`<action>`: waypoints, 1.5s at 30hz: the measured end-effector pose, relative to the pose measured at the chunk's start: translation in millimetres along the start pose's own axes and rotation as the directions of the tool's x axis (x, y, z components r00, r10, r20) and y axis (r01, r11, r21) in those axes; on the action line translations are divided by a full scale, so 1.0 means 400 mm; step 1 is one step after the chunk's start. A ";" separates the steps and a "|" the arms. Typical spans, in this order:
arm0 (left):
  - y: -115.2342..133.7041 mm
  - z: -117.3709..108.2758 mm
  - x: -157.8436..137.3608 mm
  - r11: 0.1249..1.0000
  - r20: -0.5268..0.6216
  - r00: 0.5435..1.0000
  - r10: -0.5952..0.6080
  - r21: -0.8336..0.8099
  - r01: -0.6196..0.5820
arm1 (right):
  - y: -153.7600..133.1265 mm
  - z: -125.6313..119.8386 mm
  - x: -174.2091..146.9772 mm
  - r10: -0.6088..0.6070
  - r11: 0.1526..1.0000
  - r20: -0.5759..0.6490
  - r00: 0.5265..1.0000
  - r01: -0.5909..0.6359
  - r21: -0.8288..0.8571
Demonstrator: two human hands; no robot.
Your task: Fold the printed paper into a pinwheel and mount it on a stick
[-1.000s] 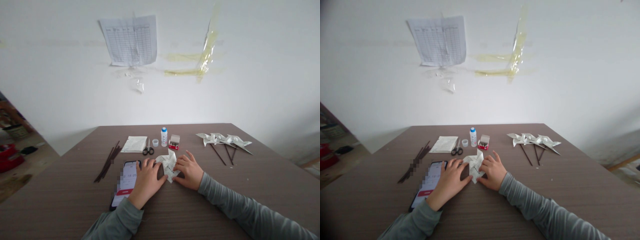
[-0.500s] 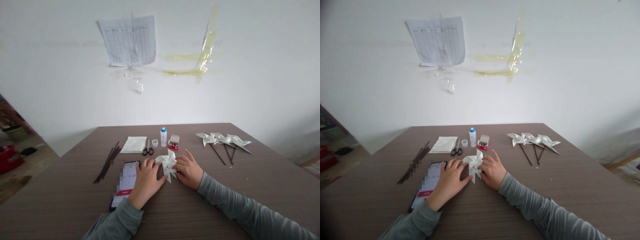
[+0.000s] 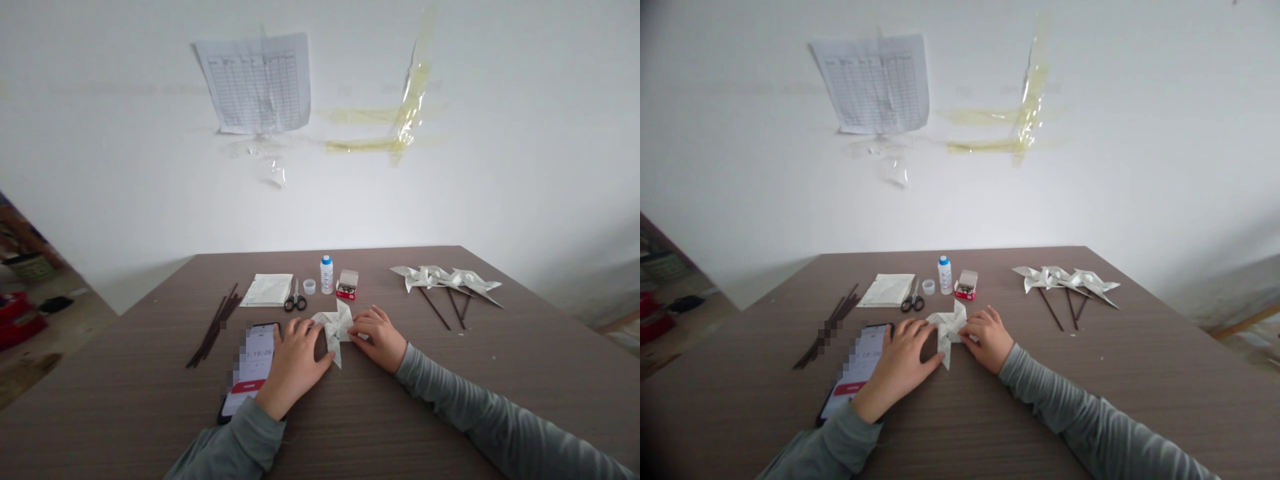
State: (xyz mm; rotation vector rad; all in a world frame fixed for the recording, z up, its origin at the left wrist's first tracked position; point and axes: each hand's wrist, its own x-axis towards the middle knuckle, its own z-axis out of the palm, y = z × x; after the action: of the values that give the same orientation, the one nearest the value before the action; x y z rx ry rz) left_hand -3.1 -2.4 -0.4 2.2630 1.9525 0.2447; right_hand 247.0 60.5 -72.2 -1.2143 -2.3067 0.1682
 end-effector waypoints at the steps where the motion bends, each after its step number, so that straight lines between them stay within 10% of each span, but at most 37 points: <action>1: 0.002 0.000 0.000 1.000 0.005 1.000 0.003 -0.006 -0.003 | -0.003 -0.009 0.000 0.012 1.000 -0.001 1.000 -0.012 0.017; 19: 0.030 -0.008 -0.004 1.000 0.029 0.999 0.016 -0.023 -0.016 | 0.014 0.012 -0.008 -0.073 0.992 -0.175 0.982 0.053 -0.119; 45: 0.043 -0.001 0.006 0.999 0.026 0.999 0.032 -0.017 -0.032 | -0.012 -0.007 -0.014 -0.010 0.998 -0.098 0.995 0.004 -0.065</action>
State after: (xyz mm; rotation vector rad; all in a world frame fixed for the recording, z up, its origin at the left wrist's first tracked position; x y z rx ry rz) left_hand 13.8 -2.7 3.6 2.2765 1.8958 0.2330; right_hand 247.5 53.0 -70.6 -1.2185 -2.2465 0.0308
